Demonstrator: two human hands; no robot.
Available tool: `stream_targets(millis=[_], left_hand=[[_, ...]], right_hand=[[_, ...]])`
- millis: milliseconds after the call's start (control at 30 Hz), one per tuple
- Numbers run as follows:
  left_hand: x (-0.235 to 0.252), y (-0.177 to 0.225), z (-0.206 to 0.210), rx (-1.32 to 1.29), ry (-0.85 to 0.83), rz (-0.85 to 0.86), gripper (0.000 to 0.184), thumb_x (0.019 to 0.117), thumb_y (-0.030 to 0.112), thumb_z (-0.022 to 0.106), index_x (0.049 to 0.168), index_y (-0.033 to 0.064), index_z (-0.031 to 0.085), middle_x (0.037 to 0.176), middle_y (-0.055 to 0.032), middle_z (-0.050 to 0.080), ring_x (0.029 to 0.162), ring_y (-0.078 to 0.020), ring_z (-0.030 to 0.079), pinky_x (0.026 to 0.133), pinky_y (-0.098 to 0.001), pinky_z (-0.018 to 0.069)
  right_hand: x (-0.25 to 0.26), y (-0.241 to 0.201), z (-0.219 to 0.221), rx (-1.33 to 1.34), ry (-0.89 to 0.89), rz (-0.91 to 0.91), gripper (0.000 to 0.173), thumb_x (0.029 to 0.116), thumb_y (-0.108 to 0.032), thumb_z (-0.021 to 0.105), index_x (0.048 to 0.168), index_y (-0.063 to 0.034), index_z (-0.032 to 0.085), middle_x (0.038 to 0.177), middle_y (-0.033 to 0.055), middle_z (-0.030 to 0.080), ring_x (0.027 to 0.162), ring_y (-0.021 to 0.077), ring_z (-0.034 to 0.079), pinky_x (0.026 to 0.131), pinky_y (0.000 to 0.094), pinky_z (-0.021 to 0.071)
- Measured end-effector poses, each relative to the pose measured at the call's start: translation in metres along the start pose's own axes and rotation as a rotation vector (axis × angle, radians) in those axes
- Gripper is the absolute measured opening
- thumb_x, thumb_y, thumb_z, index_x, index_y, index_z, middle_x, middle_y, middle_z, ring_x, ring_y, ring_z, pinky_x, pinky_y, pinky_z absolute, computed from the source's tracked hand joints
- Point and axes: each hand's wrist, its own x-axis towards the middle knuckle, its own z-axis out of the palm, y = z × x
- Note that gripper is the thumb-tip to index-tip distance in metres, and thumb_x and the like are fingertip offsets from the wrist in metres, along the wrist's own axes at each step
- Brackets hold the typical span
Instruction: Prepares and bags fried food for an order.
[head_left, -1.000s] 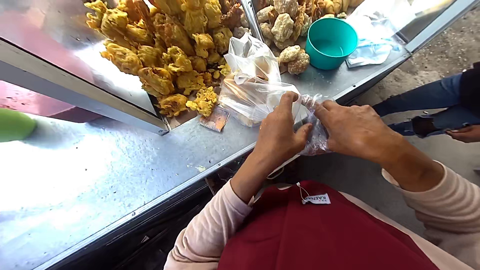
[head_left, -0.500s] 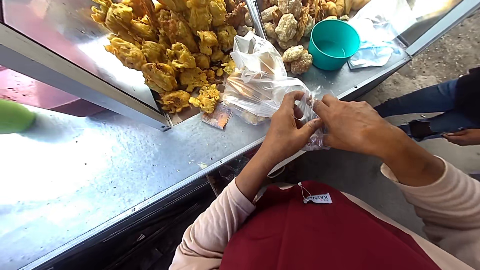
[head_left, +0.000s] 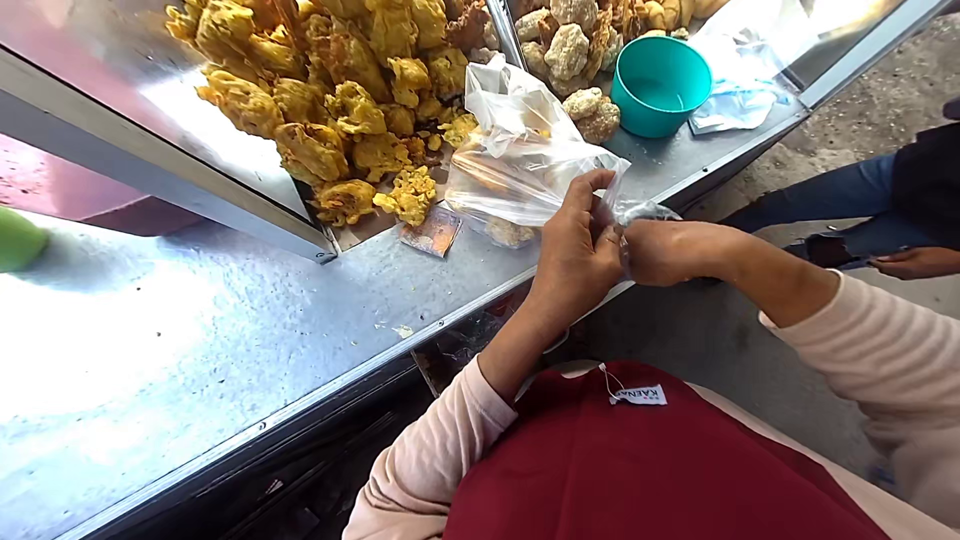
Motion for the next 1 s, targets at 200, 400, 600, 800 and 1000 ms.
stream_targets(millis=[200, 400, 600, 800, 1000], left_hand=[[-0.006, 0.002, -0.003, -0.010, -0.036, 0.022, 0.046, 0.0928, -0.008, 0.057, 0.138, -0.0061, 0.048, 0.094, -0.0115, 0.061, 0.067, -0.0099, 0.060, 0.060, -0.0233, 0.0534], [-0.021, -0.013, 0.005, 0.021, -0.074, -0.088, 0.046, 0.0929, -0.006, 0.058, 0.138, -0.0023, 0.052, 0.082, -0.0102, 0.062, 0.064, -0.0134, 0.061, 0.060, -0.0295, 0.0557], [-0.029, -0.023, 0.008, 0.093, -0.115, -0.091, 0.046, 0.0926, -0.005, 0.054, 0.138, -0.0107, 0.050, 0.093, -0.0158, 0.065, 0.072, -0.0166, 0.064, 0.069, -0.0317, 0.0575], [-0.037, -0.018, -0.004, 0.370, -0.059, -0.056, 0.039, 0.0907, 0.002, 0.062, 0.128, -0.0066, 0.059, 0.090, -0.0136, 0.067, 0.073, -0.0211, 0.063, 0.071, -0.0381, 0.0559], [-0.034, 0.005, -0.045, 0.560, 0.355, 0.037, 0.019, 0.0919, 0.016, 0.070, 0.099, -0.0011, 0.066, 0.073, -0.0031, 0.060, 0.059, -0.0083, 0.054, 0.056, -0.0243, 0.0473]], right_hand=[[0.021, -0.013, -0.006, -0.073, -0.197, 0.001, 0.020, 0.0972, -0.001, 0.065, 0.113, 0.0118, 0.066, 0.107, 0.0298, 0.066, 0.100, 0.0424, 0.064, 0.090, 0.0600, 0.0468], [0.048, 0.025, 0.054, 0.228, 0.111, -0.080, 0.015, 0.0994, -0.002, 0.059, 0.110, 0.0074, 0.066, 0.100, 0.0197, 0.068, 0.091, 0.0232, 0.066, 0.086, 0.0386, 0.0511], [0.051, 0.020, 0.083, 0.504, 0.246, -0.235, 0.025, 0.0952, -0.008, 0.066, 0.116, 0.0050, 0.065, 0.104, 0.0133, 0.068, 0.096, 0.0120, 0.063, 0.090, 0.0279, 0.0503], [0.088, 0.035, 0.087, -0.006, -0.116, -0.071, 0.036, 0.1090, -0.011, 0.047, 0.133, 0.0140, 0.057, 0.136, 0.0350, 0.058, 0.132, 0.0489, 0.054, 0.113, 0.0610, 0.0379], [0.092, 0.043, 0.085, -0.176, -0.085, -0.227, 0.040, 0.1047, -0.016, 0.056, 0.136, 0.0081, 0.057, 0.138, 0.0335, 0.057, 0.132, 0.0522, 0.051, 0.107, 0.0715, 0.0377]])
